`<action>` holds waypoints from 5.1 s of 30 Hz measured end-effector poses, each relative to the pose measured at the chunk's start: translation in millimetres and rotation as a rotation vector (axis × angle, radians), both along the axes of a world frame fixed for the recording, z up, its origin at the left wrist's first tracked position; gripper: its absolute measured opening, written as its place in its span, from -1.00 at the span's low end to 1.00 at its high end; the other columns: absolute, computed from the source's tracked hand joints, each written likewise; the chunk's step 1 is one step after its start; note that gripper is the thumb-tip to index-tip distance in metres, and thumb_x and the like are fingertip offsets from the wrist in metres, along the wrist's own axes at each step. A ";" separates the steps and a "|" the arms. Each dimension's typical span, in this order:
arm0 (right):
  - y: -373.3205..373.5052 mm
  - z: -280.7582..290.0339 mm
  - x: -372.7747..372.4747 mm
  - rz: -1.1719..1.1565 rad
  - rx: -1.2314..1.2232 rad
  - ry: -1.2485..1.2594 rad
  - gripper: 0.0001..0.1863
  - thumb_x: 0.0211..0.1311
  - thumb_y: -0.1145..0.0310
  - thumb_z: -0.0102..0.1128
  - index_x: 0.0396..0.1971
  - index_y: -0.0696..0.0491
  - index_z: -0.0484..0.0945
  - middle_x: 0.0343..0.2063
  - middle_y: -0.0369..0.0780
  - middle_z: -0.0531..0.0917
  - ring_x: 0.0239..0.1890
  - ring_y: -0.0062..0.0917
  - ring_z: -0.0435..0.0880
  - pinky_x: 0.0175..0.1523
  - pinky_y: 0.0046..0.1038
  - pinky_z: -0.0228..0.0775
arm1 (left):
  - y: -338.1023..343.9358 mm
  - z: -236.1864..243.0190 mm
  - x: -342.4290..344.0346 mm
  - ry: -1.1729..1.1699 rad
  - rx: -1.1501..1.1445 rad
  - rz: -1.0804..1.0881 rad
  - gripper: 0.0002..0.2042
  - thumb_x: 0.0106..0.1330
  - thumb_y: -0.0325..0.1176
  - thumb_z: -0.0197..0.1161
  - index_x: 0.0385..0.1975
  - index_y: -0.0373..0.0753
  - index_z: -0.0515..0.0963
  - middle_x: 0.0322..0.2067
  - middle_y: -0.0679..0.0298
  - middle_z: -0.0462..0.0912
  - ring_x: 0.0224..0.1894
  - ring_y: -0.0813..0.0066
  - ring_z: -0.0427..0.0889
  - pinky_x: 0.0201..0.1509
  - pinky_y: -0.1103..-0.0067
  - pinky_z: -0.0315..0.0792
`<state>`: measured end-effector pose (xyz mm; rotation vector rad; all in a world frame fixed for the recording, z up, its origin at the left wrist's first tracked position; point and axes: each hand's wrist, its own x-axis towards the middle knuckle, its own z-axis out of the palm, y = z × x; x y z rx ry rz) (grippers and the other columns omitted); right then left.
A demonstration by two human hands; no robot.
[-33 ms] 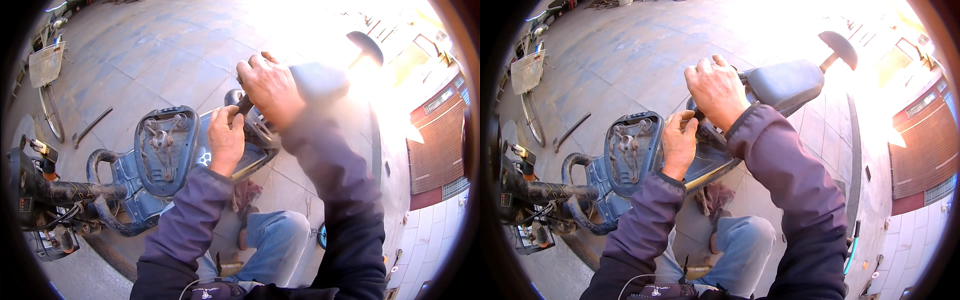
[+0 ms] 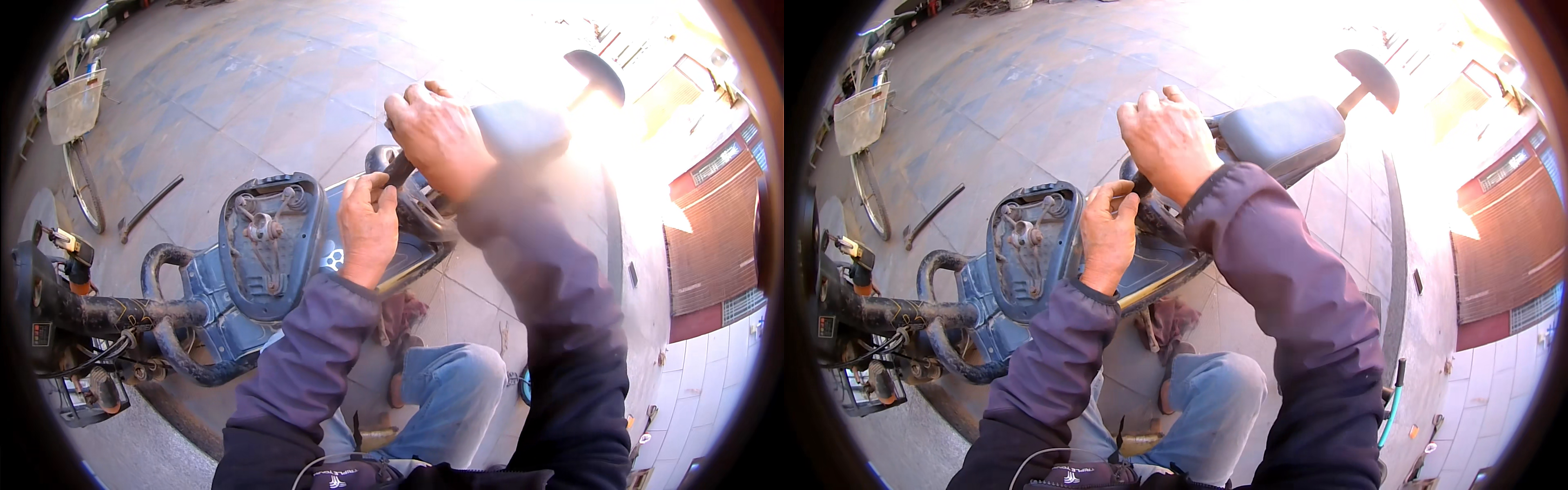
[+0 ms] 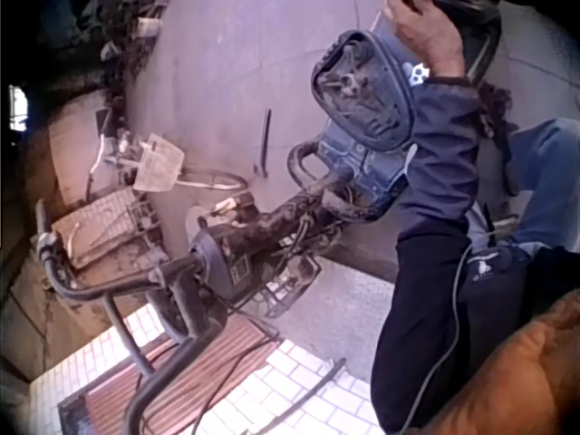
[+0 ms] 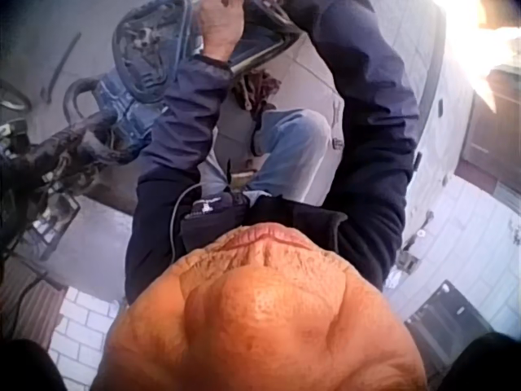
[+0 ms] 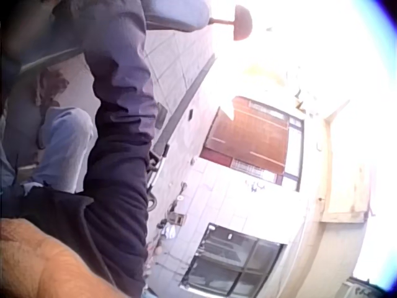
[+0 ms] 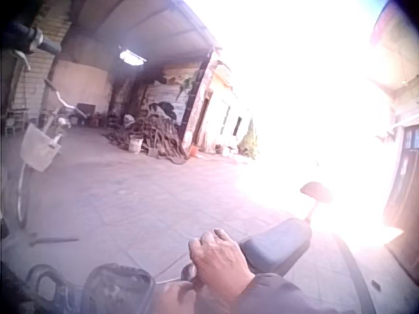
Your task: The person scrubs a metal pipe and a blue plastic cover with a steel wool pad. They hold the pipe in one hand and scrub it with the other, then place the pipe down and scrub the plastic cover.
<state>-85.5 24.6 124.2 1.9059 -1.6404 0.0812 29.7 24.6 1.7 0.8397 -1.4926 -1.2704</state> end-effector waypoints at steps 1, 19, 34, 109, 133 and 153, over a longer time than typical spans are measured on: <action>-5.9 1.3 -1.2 -0.048 0.010 0.003 -0.88 -0.02 0.49 0.20 -0.41 0.12 0.53 -0.43 -0.14 0.62 -0.34 -0.33 0.66 0.09 -0.26 0.40 | 0.2 0.0 0.3 0.019 0.011 0.000 -0.81 0.26 -0.45 0.25 -0.17 -0.37 0.59 -0.23 0.16 0.60 -0.21 0.39 0.64 -0.08 0.51 0.48; -37.1 38.9 -4.8 -0.259 0.512 -0.153 -0.78 0.09 0.31 0.20 -0.35 0.13 0.65 -0.30 -0.07 0.69 -0.23 -0.19 0.69 -0.12 -0.27 0.52 | 0.0 -2.5 -2.1 0.003 -0.025 0.005 -0.82 0.26 -0.47 0.24 -0.17 -0.38 0.59 -0.23 0.16 0.59 -0.22 0.38 0.65 -0.10 0.52 0.49; -22.0 -0.8 -107.5 -0.049 0.458 -1.933 -0.54 0.27 0.16 0.28 0.00 0.19 0.48 -0.20 -0.13 0.65 -0.22 -0.46 0.70 -0.14 -0.40 0.67 | 0.3 -2.2 -1.1 0.007 -0.061 0.032 -0.83 0.25 -0.52 0.25 -0.19 -0.36 0.59 -0.24 0.15 0.60 -0.24 0.35 0.67 -0.12 0.52 0.51; 20.2 -77.3 -18.0 0.292 -0.671 -2.075 -0.73 0.47 0.32 0.01 0.04 0.13 0.41 -0.12 -0.17 0.57 -0.10 -0.46 0.61 -0.01 -0.38 0.50 | 7.4 -2.0 -7.5 0.005 -0.089 0.039 -0.87 0.22 -0.51 0.26 -0.25 -0.35 0.60 -0.31 0.14 0.59 -0.29 0.29 0.69 -0.17 0.47 0.52; 47.8 -76.2 23.5 0.112 -0.606 -1.496 -0.41 0.29 0.49 0.18 0.30 0.19 0.23 0.08 -0.08 0.52 0.05 -0.46 0.54 0.15 -0.46 0.39 | 8.1 -5.5 -12.9 0.050 -0.063 0.019 -0.87 0.23 -0.51 0.25 -0.26 -0.35 0.60 -0.29 0.12 0.57 -0.29 0.30 0.68 -0.18 0.49 0.53; 29.0 -89.3 8.3 0.383 -0.720 -2.092 -0.58 0.43 0.23 0.11 0.22 -0.05 0.35 -0.07 -0.35 0.54 -0.13 -0.71 0.48 -0.13 -0.60 0.37 | 8.9 1.6 -4.1 0.016 -0.102 0.038 -0.87 0.22 -0.52 0.24 -0.25 -0.33 0.61 -0.30 0.14 0.59 -0.29 0.30 0.69 -0.16 0.48 0.51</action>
